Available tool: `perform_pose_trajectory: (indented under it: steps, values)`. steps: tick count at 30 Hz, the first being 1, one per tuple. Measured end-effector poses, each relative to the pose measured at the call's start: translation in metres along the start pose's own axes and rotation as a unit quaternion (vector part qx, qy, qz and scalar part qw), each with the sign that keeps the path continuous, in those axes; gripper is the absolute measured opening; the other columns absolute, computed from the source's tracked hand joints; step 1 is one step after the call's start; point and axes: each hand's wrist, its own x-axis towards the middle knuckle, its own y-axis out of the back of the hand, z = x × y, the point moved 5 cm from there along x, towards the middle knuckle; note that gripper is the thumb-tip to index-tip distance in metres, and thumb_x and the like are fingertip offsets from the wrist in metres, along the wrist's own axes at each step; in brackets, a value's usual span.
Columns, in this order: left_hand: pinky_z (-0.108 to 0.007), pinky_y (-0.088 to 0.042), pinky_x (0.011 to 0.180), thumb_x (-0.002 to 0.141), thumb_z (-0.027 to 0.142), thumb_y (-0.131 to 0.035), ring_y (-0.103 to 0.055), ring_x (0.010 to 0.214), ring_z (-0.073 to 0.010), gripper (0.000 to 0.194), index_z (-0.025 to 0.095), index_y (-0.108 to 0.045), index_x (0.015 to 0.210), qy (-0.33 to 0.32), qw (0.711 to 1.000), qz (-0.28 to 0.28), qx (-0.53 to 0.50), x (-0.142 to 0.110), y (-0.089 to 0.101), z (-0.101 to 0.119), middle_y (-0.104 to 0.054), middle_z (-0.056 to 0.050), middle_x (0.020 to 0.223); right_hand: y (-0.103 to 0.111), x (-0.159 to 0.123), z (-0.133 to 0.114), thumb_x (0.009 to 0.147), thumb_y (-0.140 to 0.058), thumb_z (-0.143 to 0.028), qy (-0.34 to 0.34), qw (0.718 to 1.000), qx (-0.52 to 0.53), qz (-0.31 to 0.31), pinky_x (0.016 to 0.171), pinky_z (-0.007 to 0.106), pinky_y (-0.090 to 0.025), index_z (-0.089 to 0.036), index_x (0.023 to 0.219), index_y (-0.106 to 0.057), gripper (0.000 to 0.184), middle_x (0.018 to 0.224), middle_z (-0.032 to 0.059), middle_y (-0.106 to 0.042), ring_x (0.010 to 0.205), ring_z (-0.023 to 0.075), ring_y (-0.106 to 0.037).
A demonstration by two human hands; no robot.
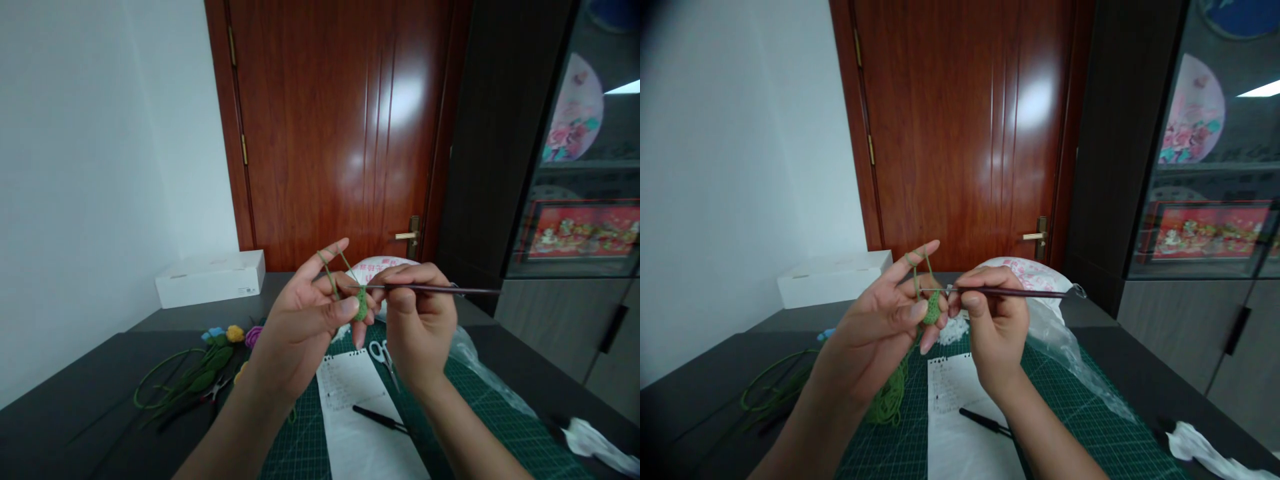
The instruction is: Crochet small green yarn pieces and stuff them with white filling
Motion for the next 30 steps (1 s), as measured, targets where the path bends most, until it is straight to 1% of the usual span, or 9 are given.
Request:
perform_pose_trajectory:
  steps: [2, 6, 9, 11, 13, 16, 19, 25, 30]
  values:
    - [-0.023, -0.051, 0.050, 0.078, 0.001, -0.072, -0.067, 0.072, -0.0200, 0.082, 0.010, -0.037, 0.151, -0.004, 1.000, -0.009, -0.002, 0.000, 0.000, 0.002, -0.068, -0.005, 0.080, -0.001, 0.000, 0.002, 0.101, -0.060, -0.031, -0.048, 0.996, 0.069, 0.001, 0.054, 0.027, -0.051, -0.025, 0.096, -0.061, 0.008, 0.072, -0.0029, -0.064, 0.055, 0.0130, -0.059]
    - [-0.021, -0.048, 0.049, 0.081, 0.004, -0.070, -0.066, 0.068, -0.0177, 0.072, 0.011, -0.044, 0.147, 0.002, 1.000, -0.026, -0.005, -0.001, -0.002, 0.001, -0.068, -0.006, 0.081, -0.002, 0.002, 0.004, 0.102, -0.059, -0.037, -0.130, 0.976, 0.175, -0.009, 0.053, 0.026, -0.050, -0.026, 0.092, -0.057, 0.015, 0.065, -0.0052, -0.061, 0.051, 0.0125, -0.056]
    - [-0.022, -0.047, 0.048, 0.081, 0.008, -0.072, -0.064, 0.066, -0.0164, 0.067, 0.014, -0.050, 0.144, 0.001, 1.000, -0.025, 0.004, -0.001, -0.002, 0.000, -0.067, -0.005, 0.080, -0.005, 0.004, 0.008, 0.099, -0.061, -0.039, -0.209, 0.954, 0.211, -0.023, 0.048, 0.024, -0.047, -0.024, 0.085, -0.057, 0.021, 0.063, -0.0052, -0.058, 0.049, 0.0112, -0.051]
    - [-0.023, -0.049, 0.050, 0.080, 0.010, -0.075, -0.064, 0.068, -0.0170, 0.067, 0.016, -0.053, 0.143, -0.019, 0.999, -0.015, 0.032, -0.001, -0.001, 0.001, -0.066, -0.004, 0.081, -0.008, 0.004, 0.009, 0.099, -0.061, -0.040, -0.254, 0.942, 0.215, -0.031, 0.044, 0.022, -0.043, -0.022, 0.077, -0.057, 0.028, 0.064, -0.0047, -0.056, 0.047, 0.0097, -0.047]
    - [-0.025, -0.051, 0.053, 0.079, 0.011, -0.078, -0.063, 0.068, -0.0167, 0.068, 0.018, -0.055, 0.142, -0.051, 0.996, -0.002, 0.070, -0.001, 0.000, 0.004, -0.067, -0.003, 0.082, -0.010, 0.005, 0.009, 0.098, -0.062, -0.042, -0.280, 0.936, 0.209, -0.034, 0.042, 0.021, -0.039, -0.021, 0.073, -0.056, 0.033, 0.063, -0.0047, -0.054, 0.045, 0.0086, -0.043]
    - [-0.024, -0.053, 0.056, 0.076, 0.009, -0.082, -0.062, 0.066, -0.0138, 0.071, 0.021, -0.058, 0.142, -0.085, 0.990, 0.013, 0.114, -0.003, 0.000, 0.007, -0.067, -0.002, 0.084, -0.011, 0.004, 0.009, 0.097, -0.064, -0.046, -0.300, 0.931, 0.203, -0.034, 0.043, 0.022, -0.039, -0.022, 0.073, -0.053, 0.035, 0.060, -0.0052, -0.054, 0.046, 0.0099, -0.045]
    - [-0.023, -0.053, 0.058, 0.074, 0.007, -0.084, -0.062, 0.067, -0.0126, 0.072, 0.023, -0.060, 0.140, -0.099, 0.985, 0.025, 0.140, -0.005, 0.001, 0.009, -0.068, -0.001, 0.085, -0.011, 0.003, 0.009, 0.095, -0.066, -0.047, -0.304, 0.931, 0.198, -0.028, 0.046, 0.023, -0.042, -0.023, 0.074, -0.052, 0.035, 0.058, -0.0050, -0.056, 0.048, 0.0111, -0.049]
    - [-0.025, -0.056, 0.065, 0.074, 0.007, -0.084, -0.065, 0.074, -0.0149, 0.072, 0.020, -0.060, 0.141, -0.126, 0.973, 0.044, 0.188, -0.007, 0.000, 0.013, -0.069, -0.002, 0.086, -0.009, 0.003, 0.011, 0.096, -0.066, -0.043, -0.299, 0.933, 0.199, -0.011, 0.048, 0.021, -0.043, -0.022, 0.076, -0.053, 0.032, 0.060, -0.0048, -0.059, 0.047, 0.0091, -0.051]
    - [-0.028, -0.059, 0.073, 0.077, 0.009, -0.082, -0.067, 0.078, -0.0161, 0.063, 0.018, -0.063, 0.136, -0.160, 0.948, 0.064, 0.266, -0.010, -0.002, 0.018, -0.072, -0.004, 0.089, -0.011, 0.004, 0.012, 0.095, -0.068, -0.044, -0.306, 0.932, 0.196, -0.003, 0.045, 0.019, -0.041, -0.020, 0.072, -0.058, 0.034, 0.061, -0.0041, -0.059, 0.047, 0.0081, -0.049]
